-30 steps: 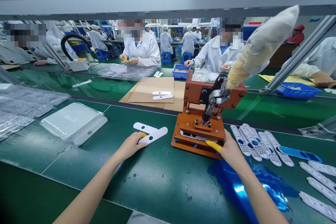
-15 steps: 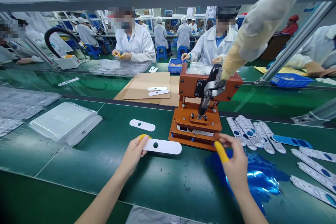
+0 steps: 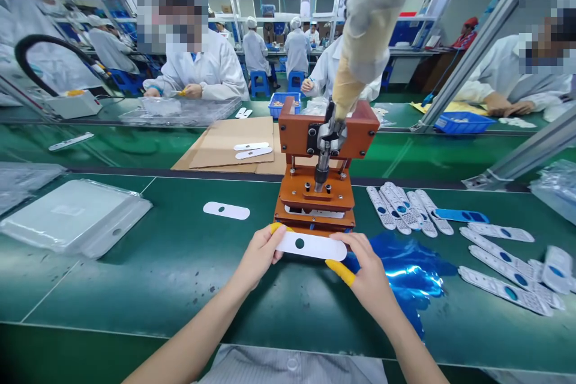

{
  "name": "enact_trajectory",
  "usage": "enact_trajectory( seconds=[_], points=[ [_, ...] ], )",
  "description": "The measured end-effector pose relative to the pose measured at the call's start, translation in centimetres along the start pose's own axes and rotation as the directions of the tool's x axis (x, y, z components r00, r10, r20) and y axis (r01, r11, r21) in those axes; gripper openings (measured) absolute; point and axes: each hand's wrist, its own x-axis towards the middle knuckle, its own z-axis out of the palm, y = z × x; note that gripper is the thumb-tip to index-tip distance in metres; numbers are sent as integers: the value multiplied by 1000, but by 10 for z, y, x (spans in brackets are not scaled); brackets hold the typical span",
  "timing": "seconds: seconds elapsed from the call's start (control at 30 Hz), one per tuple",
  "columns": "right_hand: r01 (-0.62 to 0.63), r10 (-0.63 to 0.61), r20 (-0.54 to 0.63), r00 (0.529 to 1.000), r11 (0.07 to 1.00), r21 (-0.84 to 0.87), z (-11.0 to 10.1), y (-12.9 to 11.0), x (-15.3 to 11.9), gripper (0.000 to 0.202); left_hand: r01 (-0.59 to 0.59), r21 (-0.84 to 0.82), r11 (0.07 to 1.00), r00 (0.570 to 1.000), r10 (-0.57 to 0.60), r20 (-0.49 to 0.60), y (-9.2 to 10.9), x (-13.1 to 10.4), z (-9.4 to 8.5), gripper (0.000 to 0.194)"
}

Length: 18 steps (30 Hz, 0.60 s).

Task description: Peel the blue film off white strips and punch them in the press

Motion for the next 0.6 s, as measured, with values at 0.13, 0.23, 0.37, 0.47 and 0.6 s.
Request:
enact_trajectory(
  seconds=[0.13, 0.23, 0.37, 0.47, 0.6],
  points=[
    [4, -12, -96, 995, 997, -83, -15, 26, 23, 39, -153, 243, 958, 958, 204, -201, 2, 8, -19, 32],
    [-21, 15, -91, 996, 998, -65, -17, 36, 46, 42, -266, 420, 868, 922, 356, -152, 0, 21, -32, 32],
    [-11, 11, -14, 1000, 1000, -8, -9, 31, 66, 49, -392, 467, 793, 897, 441, 4, -7, 36, -33, 34],
    [-27, 27, 17, 999, 1000, 4, -5, 27, 72, 51, -453, 436, 778, 870, 492, 26, -13, 39, -29, 33],
    [-68, 68, 59, 996, 998, 8, -6, 27, 78, 52, -473, 445, 760, 857, 515, 30, -15, 38, -28, 33]
  ],
)
